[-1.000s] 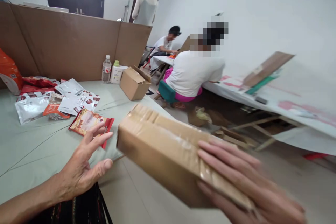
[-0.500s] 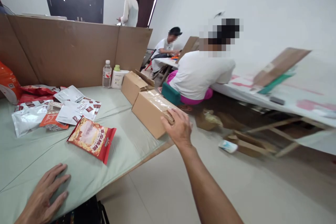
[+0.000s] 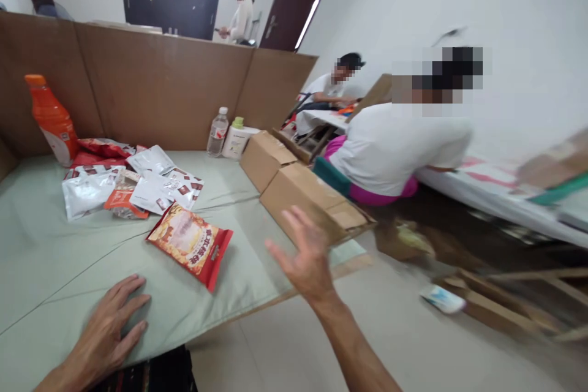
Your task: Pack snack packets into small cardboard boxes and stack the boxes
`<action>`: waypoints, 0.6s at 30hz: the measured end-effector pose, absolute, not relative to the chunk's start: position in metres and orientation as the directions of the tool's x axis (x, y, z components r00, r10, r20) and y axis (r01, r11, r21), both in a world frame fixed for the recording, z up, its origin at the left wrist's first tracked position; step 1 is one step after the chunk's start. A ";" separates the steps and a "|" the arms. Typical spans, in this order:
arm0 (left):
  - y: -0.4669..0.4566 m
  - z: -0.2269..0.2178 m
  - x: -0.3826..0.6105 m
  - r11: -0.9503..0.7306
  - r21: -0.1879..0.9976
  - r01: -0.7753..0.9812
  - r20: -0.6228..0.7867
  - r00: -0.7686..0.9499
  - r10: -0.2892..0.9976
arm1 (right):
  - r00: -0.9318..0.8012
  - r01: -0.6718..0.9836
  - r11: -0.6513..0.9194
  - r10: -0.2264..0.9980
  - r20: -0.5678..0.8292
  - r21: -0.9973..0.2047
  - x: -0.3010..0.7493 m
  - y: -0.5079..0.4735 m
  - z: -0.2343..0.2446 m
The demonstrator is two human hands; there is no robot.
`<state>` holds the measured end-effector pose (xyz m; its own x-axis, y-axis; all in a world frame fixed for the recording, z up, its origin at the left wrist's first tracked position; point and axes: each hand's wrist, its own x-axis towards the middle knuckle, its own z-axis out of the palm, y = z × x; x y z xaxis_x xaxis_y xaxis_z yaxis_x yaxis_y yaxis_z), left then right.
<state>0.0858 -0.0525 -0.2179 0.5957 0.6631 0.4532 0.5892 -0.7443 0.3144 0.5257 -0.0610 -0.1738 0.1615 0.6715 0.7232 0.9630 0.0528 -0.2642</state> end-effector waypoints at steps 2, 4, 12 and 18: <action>-0.057 -0.213 0.088 -0.716 0.346 0.606 0.406 0.592 0.696 | 0.062 0.898 0.202 0.822 0.566 -0.392 0.492 -0.054 -0.188; -0.060 -0.209 0.089 -0.696 0.374 0.613 0.362 0.595 0.718 | 0.020 0.821 0.212 0.917 0.398 -0.530 0.461 -0.043 -0.202; -0.075 -0.200 0.090 -0.664 0.478 0.575 0.323 0.588 0.741 | -0.084 0.626 0.389 0.895 0.438 -0.676 0.353 -0.025 -0.206; -0.089 -0.187 0.073 -0.650 0.517 0.556 0.331 0.571 0.751 | -0.050 0.519 0.567 0.767 0.640 -0.639 0.306 -0.007 -0.171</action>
